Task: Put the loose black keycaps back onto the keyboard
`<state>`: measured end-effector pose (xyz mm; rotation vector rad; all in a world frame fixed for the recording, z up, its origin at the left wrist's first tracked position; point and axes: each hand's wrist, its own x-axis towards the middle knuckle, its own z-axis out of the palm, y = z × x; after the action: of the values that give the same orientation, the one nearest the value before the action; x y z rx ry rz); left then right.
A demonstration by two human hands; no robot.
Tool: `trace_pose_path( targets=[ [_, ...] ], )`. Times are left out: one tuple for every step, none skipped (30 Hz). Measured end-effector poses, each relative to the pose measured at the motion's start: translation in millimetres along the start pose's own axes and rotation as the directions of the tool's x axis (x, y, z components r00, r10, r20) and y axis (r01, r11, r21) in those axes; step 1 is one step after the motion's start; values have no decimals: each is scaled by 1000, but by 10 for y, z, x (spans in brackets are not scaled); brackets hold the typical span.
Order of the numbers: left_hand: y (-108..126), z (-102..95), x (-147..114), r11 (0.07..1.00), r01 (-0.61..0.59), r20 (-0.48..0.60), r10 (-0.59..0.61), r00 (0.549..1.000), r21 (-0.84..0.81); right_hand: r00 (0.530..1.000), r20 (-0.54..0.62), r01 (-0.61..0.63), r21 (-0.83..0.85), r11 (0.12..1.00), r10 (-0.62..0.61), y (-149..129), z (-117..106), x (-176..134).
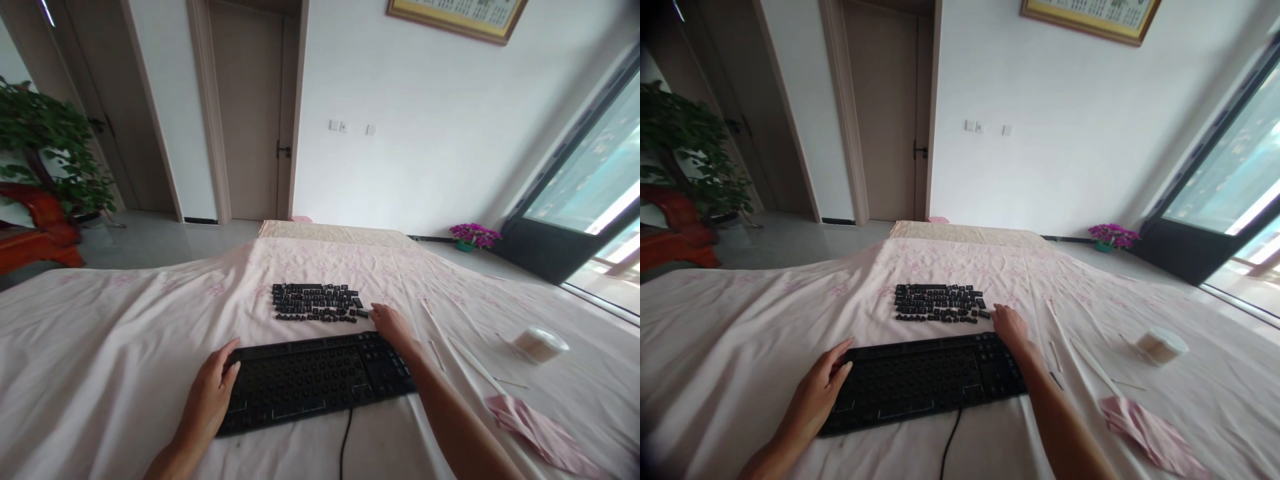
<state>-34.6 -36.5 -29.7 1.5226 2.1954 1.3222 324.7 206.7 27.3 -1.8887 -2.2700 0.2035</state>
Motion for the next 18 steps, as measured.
trace_pose_path(
  targets=[
    [-13, 24, 36, 1000, 4, -6, -4, 1000, -14, 1000, 0, -5, -7, 1000, 5, 11, 14, 0],
    [-17, 46, 76, 1000, 5, -8, -5, 1000, -29, 1000, 2, -11, -26, 1000, 11, 23, 22, -2],
    [-14, 64, 117, 999, 10, -6, -11, 1000, -41, 1000, 10, -15, -46, 999, 16, 33, 25, -4],
    [-4, 78, 155, 999, 16, 1, -16, 1000, -50, 1000, 16, -16, -64, 998, 17, 36, 22, -9],
    [10, 87, 188, 998, 23, 10, -23, 1000, -56, 1000, 19, -19, -80, 997, 20, 29, 13, -15],
    [25, 90, 214, 998, 33, 18, -32, 999, -62, 1000, 17, -21, -91, 996, 23, 10, 0, -26],
    [41, 87, 232, 997, 40, 29, -38, 999, -70, 1000, 5, -22, -97, 995, 22, -27, -17, -41],
    [55, 78, 242, 995, 50, 35, -47, 998, -81, 1000, -15, -17, -98, 995, 15, -81, -35, -63],
    [69, 64, 246, 994, 61, 42, -57, 997, -94, 999, -40, -4, -94, 996, 1, -155, -54, -93],
    [82, 46, 245, 992, 72, 52, -66, 996, -108, 997, -69, 24, -84, 996, -30, -248, -72, -131],
    [95, 26, 241, 989, 85, 60, -78, 995, -124, 993, -97, 66, -70, 995, -73, -358, -87, -177],
    [106, 5, 236, 985, 97, 72, -88, 994, -140, 986, -116, 113, -55, 992, -119, -482, -99, -228],
    [116, -13, 232, 982, 108, 79, -97, 992, -156, 976, -132, 173, -34, 984, -176, -617, -106, -283],
    [124, -28, 229, 979, 116, 83, -103, 991, -170, 963, -131, 236, -11, 972, -236, -757, -108, -340],
    [129, -40, 228, 976, 121, 85, -107, 991, -182, 945, -135, 301, 8, 954, -297, -899, -105, -395],
    [131, -47, 228, 973, 124, 83, -109, 991, -193, 924, -130, 367, 27, 930, -361, -1039, -97, -446],
    [131, -52, 229, 971, 124, 83, -109, 991, -202, 905, -132, 414, 43, 909, -405, -1174, -85, -490],
    [127, -56, 231, 970, 126, 84, -110, 990, -210, 884, -140, 456, 55, 888, -445, -1302, -68, -523]
  ],
)
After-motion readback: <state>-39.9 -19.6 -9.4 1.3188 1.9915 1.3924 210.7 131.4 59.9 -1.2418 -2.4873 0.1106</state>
